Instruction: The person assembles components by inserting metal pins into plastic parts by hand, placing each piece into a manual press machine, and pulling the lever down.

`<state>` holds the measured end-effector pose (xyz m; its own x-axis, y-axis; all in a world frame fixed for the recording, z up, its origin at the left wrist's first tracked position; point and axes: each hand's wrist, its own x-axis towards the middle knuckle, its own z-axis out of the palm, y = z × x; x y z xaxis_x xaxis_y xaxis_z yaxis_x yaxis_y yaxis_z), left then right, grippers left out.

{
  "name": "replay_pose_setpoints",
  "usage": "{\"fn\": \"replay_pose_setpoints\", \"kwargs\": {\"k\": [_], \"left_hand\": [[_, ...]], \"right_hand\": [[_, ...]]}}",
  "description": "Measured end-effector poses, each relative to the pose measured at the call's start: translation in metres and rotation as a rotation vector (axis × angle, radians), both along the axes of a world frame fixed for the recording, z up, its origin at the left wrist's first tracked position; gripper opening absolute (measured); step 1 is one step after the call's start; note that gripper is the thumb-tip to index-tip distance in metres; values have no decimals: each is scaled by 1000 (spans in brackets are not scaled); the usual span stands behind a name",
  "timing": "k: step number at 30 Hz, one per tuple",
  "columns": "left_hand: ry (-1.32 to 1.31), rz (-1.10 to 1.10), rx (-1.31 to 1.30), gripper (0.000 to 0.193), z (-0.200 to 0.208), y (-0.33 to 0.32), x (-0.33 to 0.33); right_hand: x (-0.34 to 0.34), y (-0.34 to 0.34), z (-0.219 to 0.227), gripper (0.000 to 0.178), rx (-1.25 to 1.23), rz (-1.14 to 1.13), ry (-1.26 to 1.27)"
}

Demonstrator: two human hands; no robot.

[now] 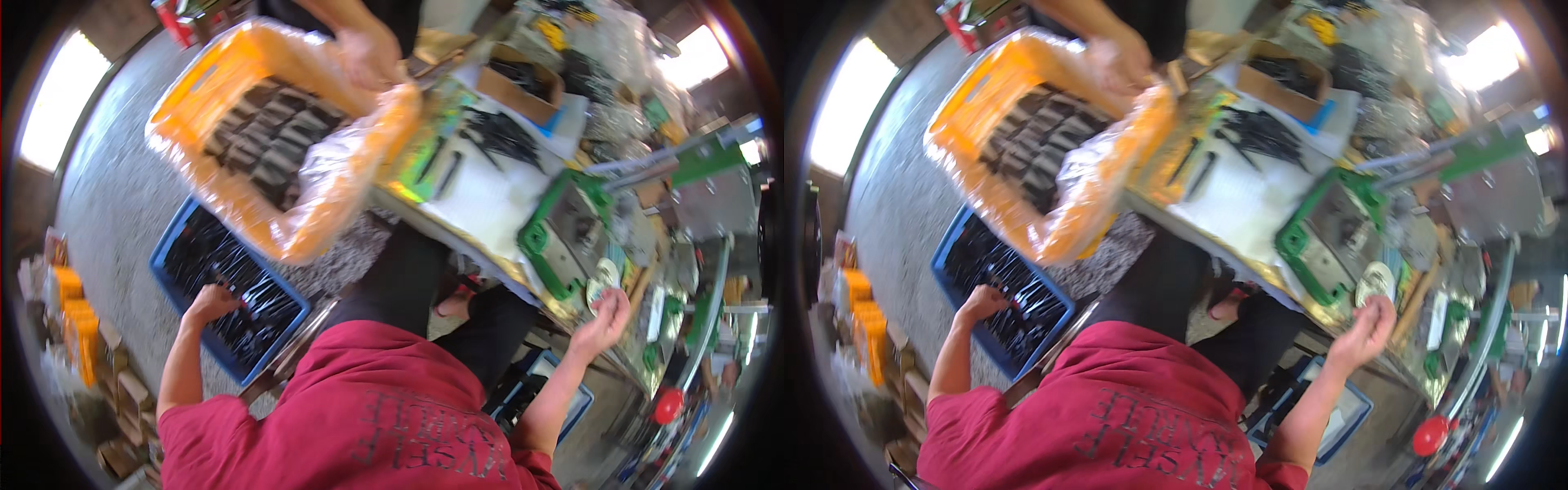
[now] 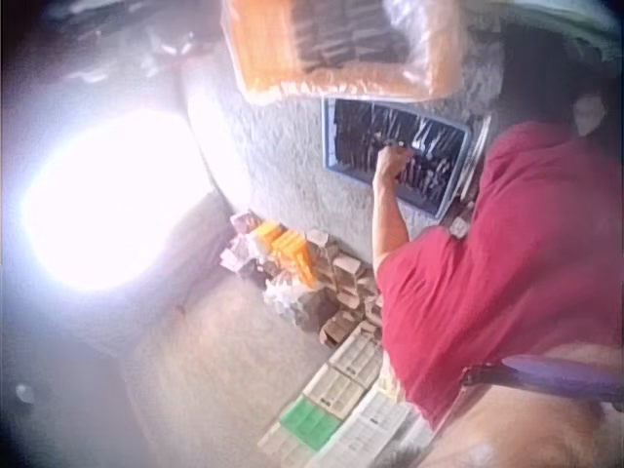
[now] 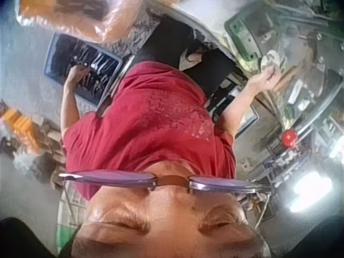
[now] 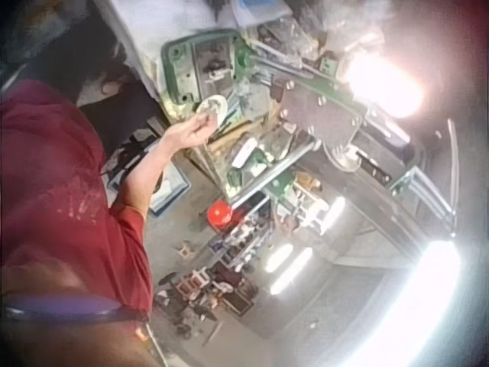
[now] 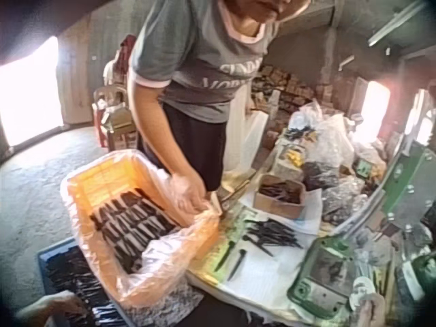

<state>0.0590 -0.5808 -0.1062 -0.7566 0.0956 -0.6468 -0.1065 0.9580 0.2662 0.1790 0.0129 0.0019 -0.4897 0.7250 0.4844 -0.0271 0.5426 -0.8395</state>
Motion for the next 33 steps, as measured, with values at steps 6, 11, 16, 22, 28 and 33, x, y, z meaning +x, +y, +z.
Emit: {"fn": "replay_pose_setpoints", "kwargs": {"k": [6, 11, 16, 22, 28, 33], "left_hand": [[-195, -433, 566, 22, 69, 165, -20], [-210, -458, 1009, 15, 95, 309, -8], [-182, -279, 1253, 18, 93, 423, -20], [3, -115, 1267, 46, 88, 465, 2], [-276, 193, 1229, 59, 84, 458, 12], [-452, 409, 1261, 60, 92, 468, 12]], "right_hand": [[-22, 48, 5, 23, 1, 32, -81], [-53, 75, 19, 35, 24, -8, -235], [-68, 117, 12, 39, -50, -32, -194], [-113, 142, 22, 36, 179, 125, -339], [-172, 168, -12, 34, 269, 251, 16], [-197, 197, -40, 19, -139, 345, 250]]}}
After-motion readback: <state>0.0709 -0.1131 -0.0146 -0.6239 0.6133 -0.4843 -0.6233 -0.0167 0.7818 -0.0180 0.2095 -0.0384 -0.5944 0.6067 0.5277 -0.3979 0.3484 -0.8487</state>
